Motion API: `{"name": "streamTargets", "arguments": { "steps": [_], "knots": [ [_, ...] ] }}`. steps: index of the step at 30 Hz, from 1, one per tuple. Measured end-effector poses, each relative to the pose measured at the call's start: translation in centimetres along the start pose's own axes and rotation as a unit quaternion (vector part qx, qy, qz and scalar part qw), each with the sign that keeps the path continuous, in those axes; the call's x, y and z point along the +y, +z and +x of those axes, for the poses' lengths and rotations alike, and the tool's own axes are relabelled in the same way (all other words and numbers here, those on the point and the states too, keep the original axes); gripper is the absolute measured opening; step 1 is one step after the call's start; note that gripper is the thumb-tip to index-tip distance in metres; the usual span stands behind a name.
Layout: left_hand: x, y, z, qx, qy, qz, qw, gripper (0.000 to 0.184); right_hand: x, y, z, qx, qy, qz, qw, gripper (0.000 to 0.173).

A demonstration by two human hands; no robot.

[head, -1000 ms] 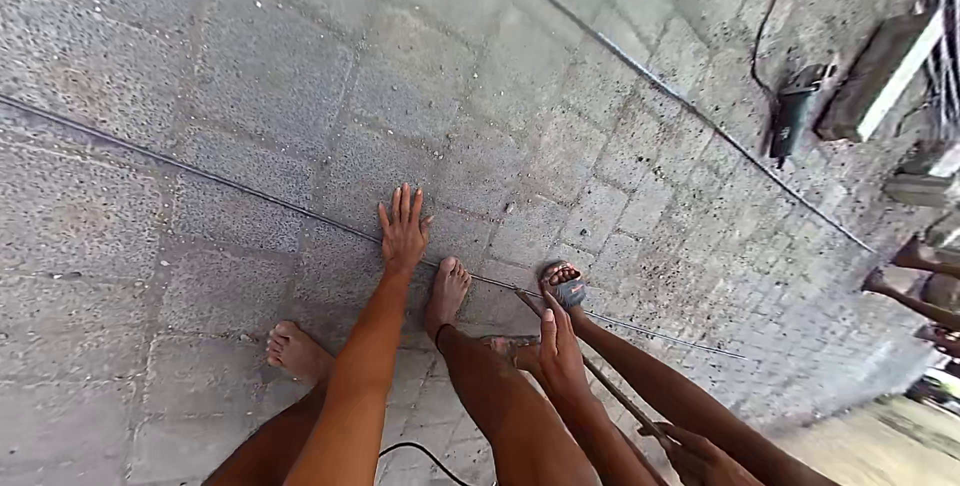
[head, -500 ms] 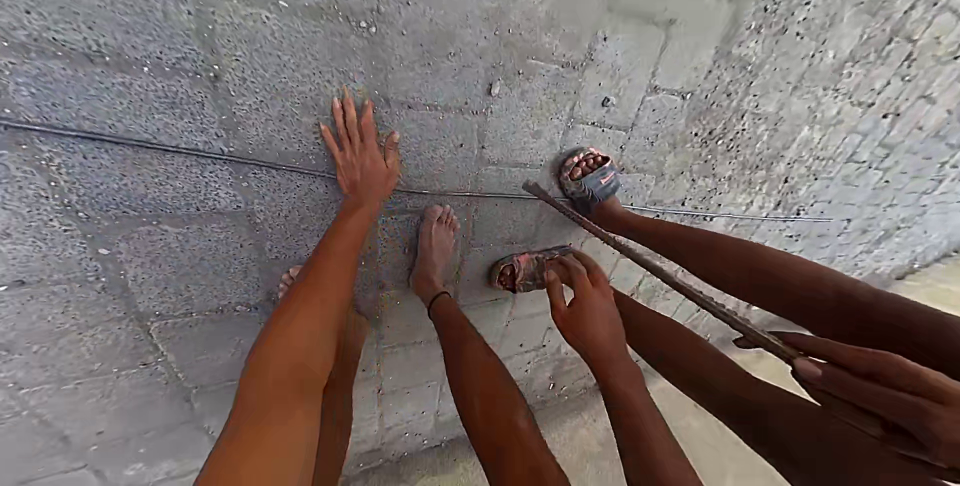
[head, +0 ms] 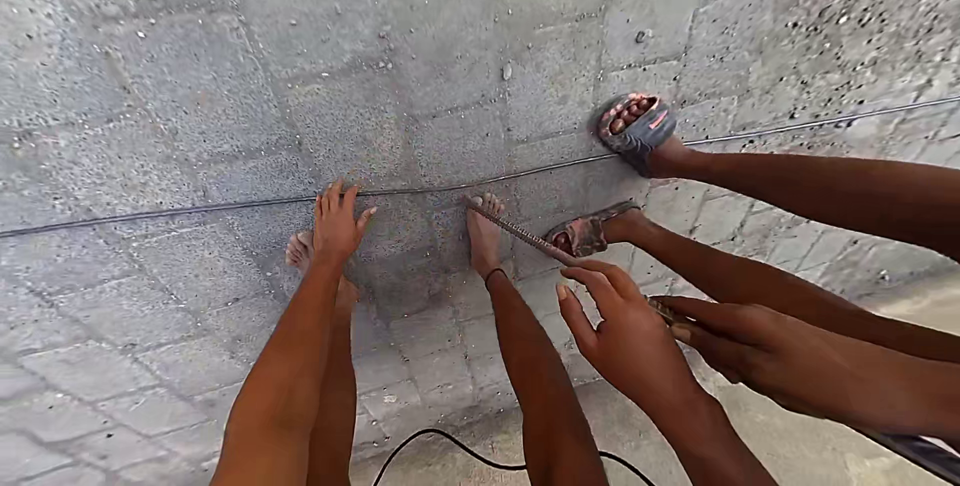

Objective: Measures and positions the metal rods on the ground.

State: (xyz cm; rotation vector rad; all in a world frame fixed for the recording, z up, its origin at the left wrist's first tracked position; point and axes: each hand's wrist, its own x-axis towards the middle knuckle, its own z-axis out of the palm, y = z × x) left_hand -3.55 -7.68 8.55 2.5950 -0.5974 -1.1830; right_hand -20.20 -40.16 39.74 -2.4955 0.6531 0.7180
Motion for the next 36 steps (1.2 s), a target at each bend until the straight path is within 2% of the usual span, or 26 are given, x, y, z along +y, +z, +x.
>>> {"name": "streamTargets", "arguments": {
  "steps": [3,5,8,10,12,15,18,21,24,30,32,33,36],
  "knots": [
    [-0.3,0.1,0.0,-0.029,-0.001,0.020,0.999,0.064,-2.2,0.7,-1.0,-0.011,0.018,-0.004,1.000,0.043],
    [-0.4,-0.5,-0.8,-0.034,-0.006,0.013,0.999,0.066,-4.2,1.9,-2.7,-0.022,0.068,0.081,0.994,0.044],
    [-1.5,-2.3,-3.0,-0.047,-0.002,-0.005,0.999,0.068,-7.3,5.8,-5.9,-0.059,0.181,0.236,0.953,0.044],
    [-2.7,-4.7,-3.4,-0.061,0.005,-0.019,0.998,0.067,-9.1,8.8,-6.2,-0.076,0.233,0.286,0.926,0.043],
    [-4.6,-7.4,-3.2,-0.080,-0.001,-0.005,0.997,0.065,-10.5,11.9,-5.1,-0.100,0.251,0.321,0.907,0.043],
    [-7.9,-10.8,-2.8,-0.115,-0.003,0.057,0.992,0.061,-11.8,16.5,-2.3,-0.184,0.282,0.377,0.863,0.047],
    [-9.5,-13.2,-1.3,-0.160,0.012,0.127,0.979,0.058,-12.5,20.6,1.8,-0.228,0.281,0.398,0.843,0.050],
    [-10.2,-14.1,-0.5,-0.175,0.039,0.183,0.967,0.056,-14.0,24.7,5.0,-0.201,0.271,0.422,0.842,0.050],
    [-9.0,-13.3,0.4,-0.173,0.081,0.205,0.960,0.055,-16.3,27.5,6.7,-0.145,0.271,0.450,0.838,0.048],
    [-4.7,-9.5,2.6,-0.190,0.165,0.252,0.934,0.061,-20.4,28.9,9.4,-0.137,0.275,0.505,0.807,0.050],
    [-3.8,-8.1,3.7,-0.193,0.219,0.272,0.917,0.063,-21.2,30.4,10.7,-0.082,0.288,0.493,0.817,0.049],
    [-4.6,-7.6,3.9,-0.181,0.249,0.276,0.911,0.064,-22.2,31.9,11.3,-0.042,0.297,0.483,0.823,0.049],
    [-6.5,-6.3,6.8,-0.112,0.347,0.267,0.892,0.065,-23.6,35.1,14.6,0.118,0.332,0.457,0.817,0.055]
  ]
}}
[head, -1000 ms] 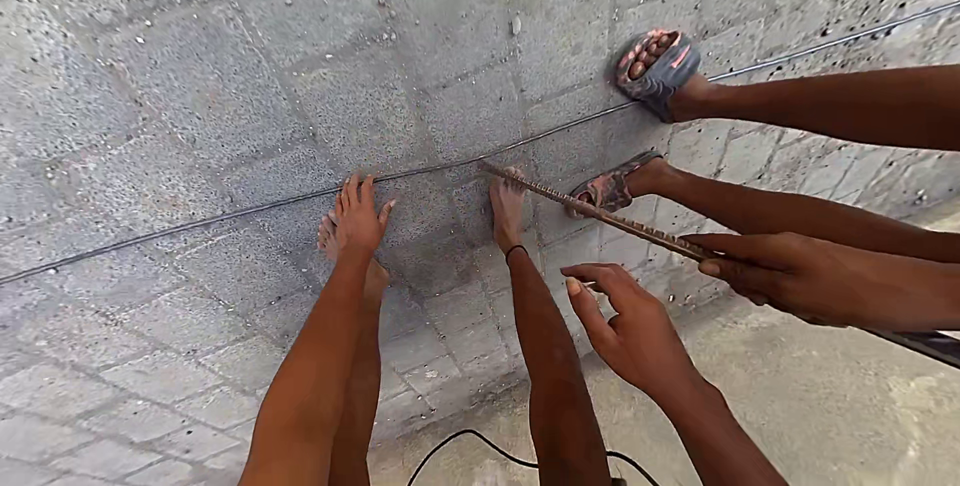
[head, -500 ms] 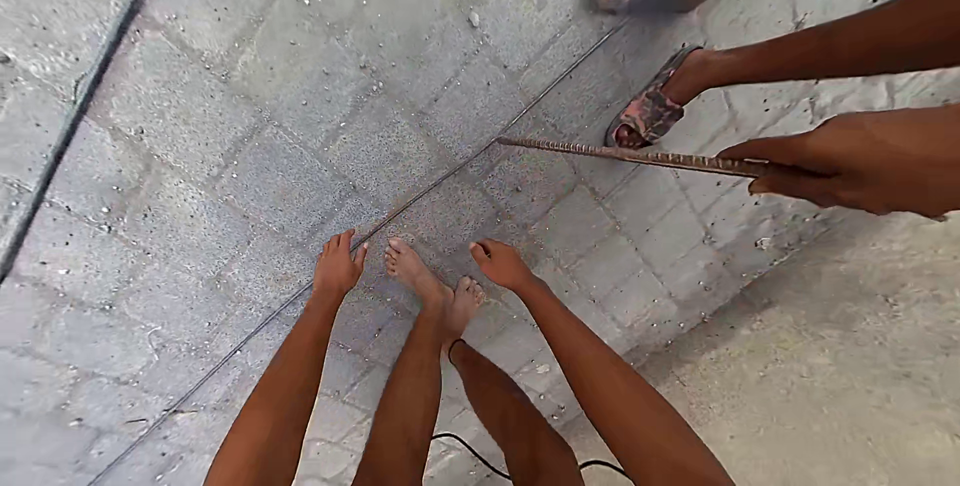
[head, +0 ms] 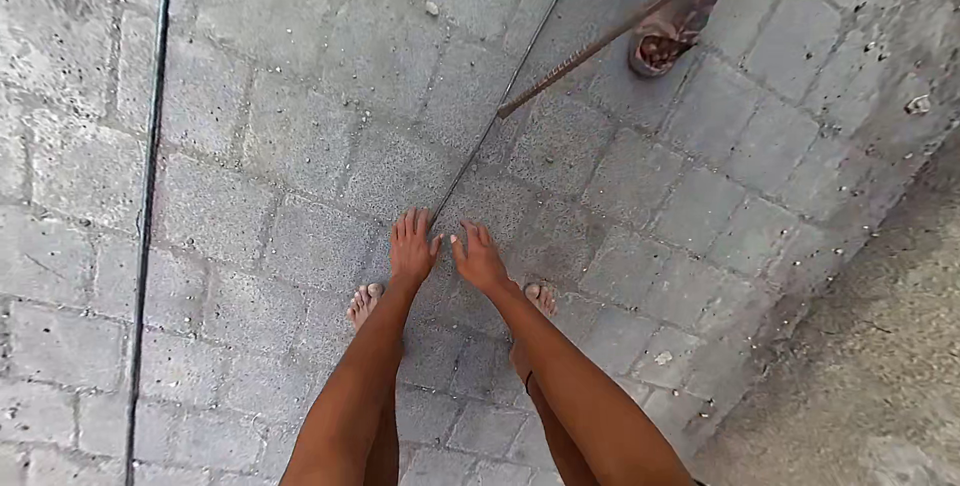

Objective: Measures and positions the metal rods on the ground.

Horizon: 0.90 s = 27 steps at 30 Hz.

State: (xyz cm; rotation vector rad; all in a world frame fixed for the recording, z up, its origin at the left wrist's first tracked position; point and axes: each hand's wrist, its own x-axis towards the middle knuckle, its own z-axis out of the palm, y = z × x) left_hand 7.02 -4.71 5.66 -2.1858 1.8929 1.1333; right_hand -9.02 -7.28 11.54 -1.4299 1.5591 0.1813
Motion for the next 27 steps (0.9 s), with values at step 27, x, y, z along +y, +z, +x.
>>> {"name": "streamTargets", "arguments": {
  "steps": [27],
  "knots": [
    [-5.7,6.3,2.2,0.231,0.114,0.097,0.961,0.060,-1.8,9.2,14.0,0.359,-0.103,-0.119,0.920,0.061]
  ]
}}
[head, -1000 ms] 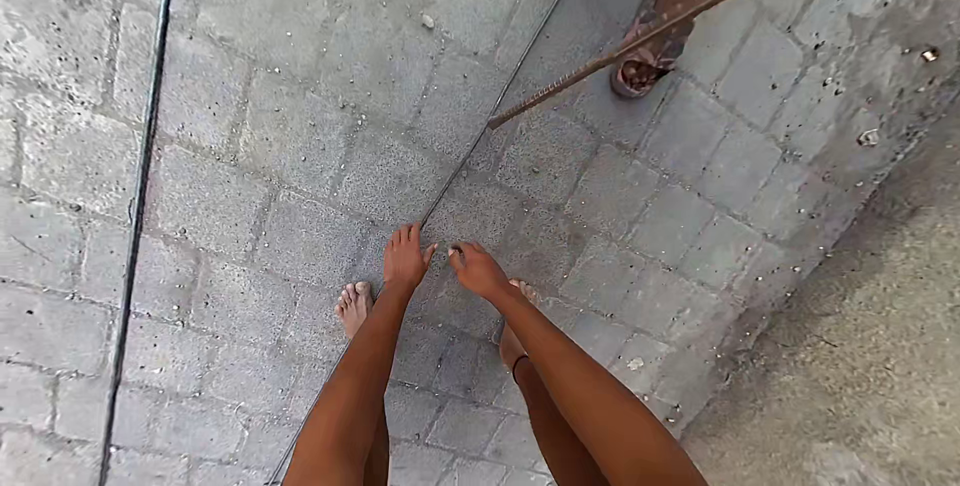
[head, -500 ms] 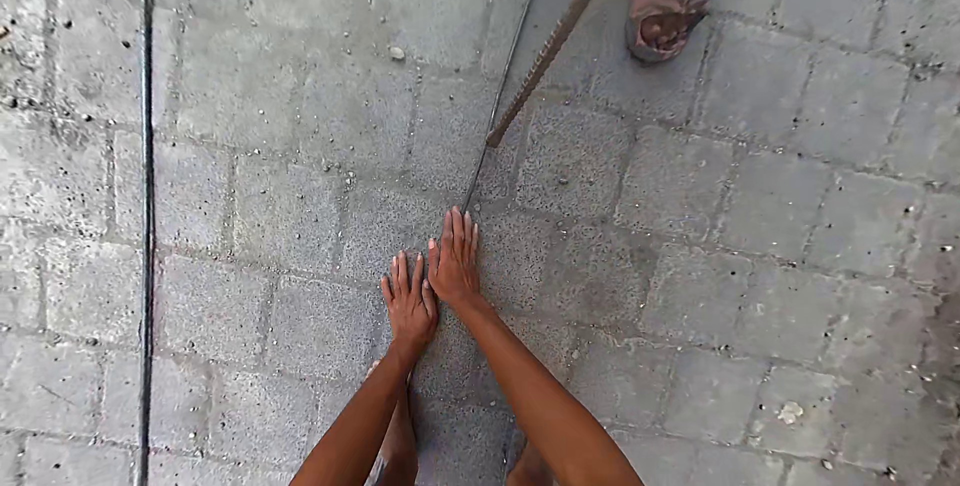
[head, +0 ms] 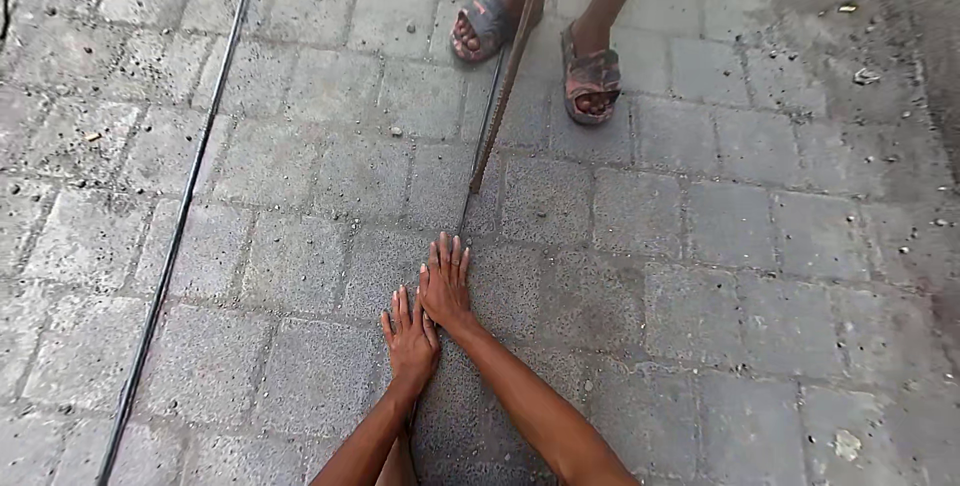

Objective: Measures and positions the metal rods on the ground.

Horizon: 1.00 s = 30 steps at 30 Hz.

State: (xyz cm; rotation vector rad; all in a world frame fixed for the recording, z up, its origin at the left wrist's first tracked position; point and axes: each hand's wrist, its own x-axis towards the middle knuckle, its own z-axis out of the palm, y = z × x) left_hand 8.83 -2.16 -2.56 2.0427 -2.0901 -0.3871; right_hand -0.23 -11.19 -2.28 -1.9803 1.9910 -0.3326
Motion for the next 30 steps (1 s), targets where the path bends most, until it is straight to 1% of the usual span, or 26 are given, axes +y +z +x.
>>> {"name": "streamTargets", "arguments": {
  "steps": [2,4,8,14,17,19,21,22,24,26,28,30],
  "knots": [
    [-0.1,-0.1,-0.3,-0.001,0.001,-0.012,1.000,0.060,-0.2,-0.3,-0.3,-0.012,0.001,0.000,1.000,0.060],
    [-0.4,0.0,0.1,0.005,0.010,-0.020,1.000,0.060,-0.3,-0.3,0.1,-0.005,0.002,0.004,1.000,0.059],
    [-0.6,0.4,-0.3,0.008,0.018,-0.003,1.000,0.059,0.1,0.6,-0.3,0.000,-0.008,0.009,1.000,0.059],
    [-0.5,0.4,0.1,0.017,0.014,0.003,1.000,0.060,-0.2,0.3,0.1,-0.007,-0.004,0.007,1.000,0.059],
    [-0.4,0.5,0.0,0.009,0.011,0.010,1.000,0.060,-0.1,0.6,0.0,0.004,-0.004,-0.001,1.000,0.059],
    [-0.2,0.4,-0.1,0.001,0.008,0.010,1.000,0.061,0.0,0.7,-0.2,0.017,-0.022,0.005,1.000,0.058],
    [-0.3,0.4,-0.1,0.006,0.008,0.004,1.000,0.061,-0.3,1.0,-0.8,0.035,-0.075,0.052,0.995,0.053],
    [-0.4,0.4,0.0,0.005,0.007,0.005,1.000,0.063,-0.5,1.1,-1.3,0.045,-0.107,0.096,0.989,0.049],
    [-0.4,0.0,-0.2,-0.048,0.001,0.027,0.998,0.070,-1.1,1.3,-2.6,0.035,-0.149,0.189,0.970,0.043],
    [-0.2,-0.5,-0.2,-0.094,0.000,0.065,0.993,0.072,-1.7,0.6,-3.7,-0.007,-0.153,0.248,0.957,0.043],
    [-0.3,-0.7,-0.1,-0.109,-0.003,0.071,0.991,0.073,-1.9,0.1,-3.9,-0.024,-0.145,0.266,0.953,0.044],
    [-0.4,-0.7,-0.1,-0.119,-0.007,0.067,0.991,0.074,-1.7,0.4,-3.9,-0.020,-0.144,0.266,0.953,0.044]
  ]
}}
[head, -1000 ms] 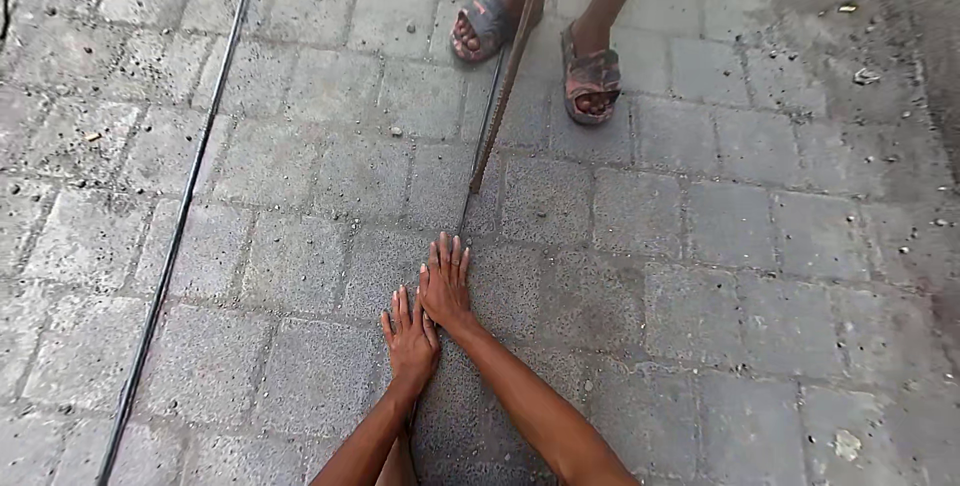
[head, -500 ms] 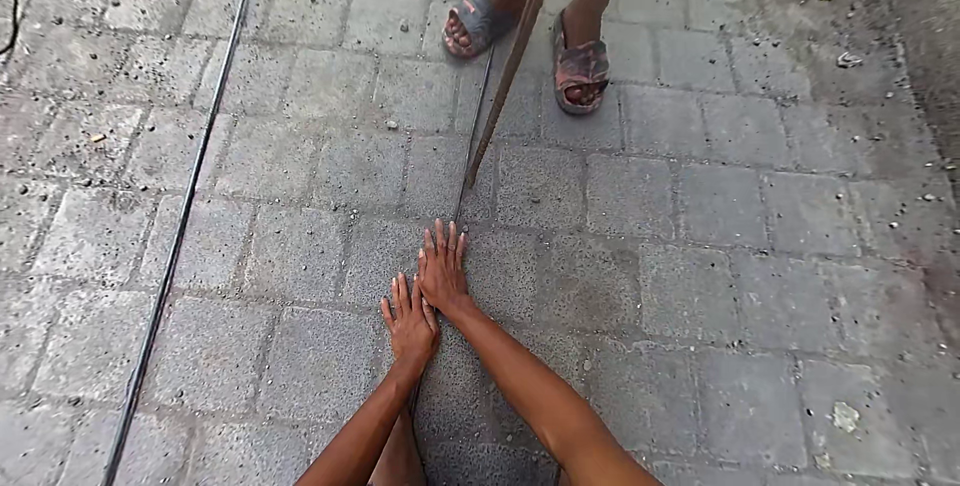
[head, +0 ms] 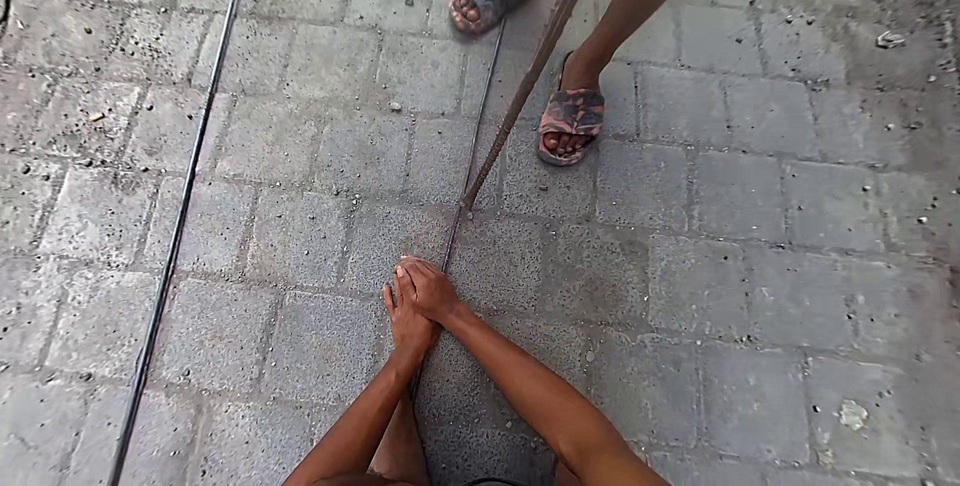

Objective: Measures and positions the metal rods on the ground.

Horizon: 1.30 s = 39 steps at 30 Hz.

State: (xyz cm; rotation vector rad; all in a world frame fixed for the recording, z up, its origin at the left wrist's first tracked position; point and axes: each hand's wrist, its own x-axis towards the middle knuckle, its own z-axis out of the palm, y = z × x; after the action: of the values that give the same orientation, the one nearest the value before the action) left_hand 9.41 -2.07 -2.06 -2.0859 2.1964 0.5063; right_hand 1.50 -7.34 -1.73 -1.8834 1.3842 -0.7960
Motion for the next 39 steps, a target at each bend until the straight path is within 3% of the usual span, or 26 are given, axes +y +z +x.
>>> {"name": "streamTargets", "arguments": {
  "steps": [21,39],
  "knots": [
    [-0.02,0.07,-0.04,0.004,-0.006,0.009,1.000,0.072,0.09,0.49,0.22,0.026,-0.014,-0.033,0.999,0.041],
    [0.01,0.29,0.25,0.011,-0.002,0.010,1.000,0.069,-0.15,0.46,0.41,0.004,0.022,-0.026,0.999,0.045]
  ]
}}
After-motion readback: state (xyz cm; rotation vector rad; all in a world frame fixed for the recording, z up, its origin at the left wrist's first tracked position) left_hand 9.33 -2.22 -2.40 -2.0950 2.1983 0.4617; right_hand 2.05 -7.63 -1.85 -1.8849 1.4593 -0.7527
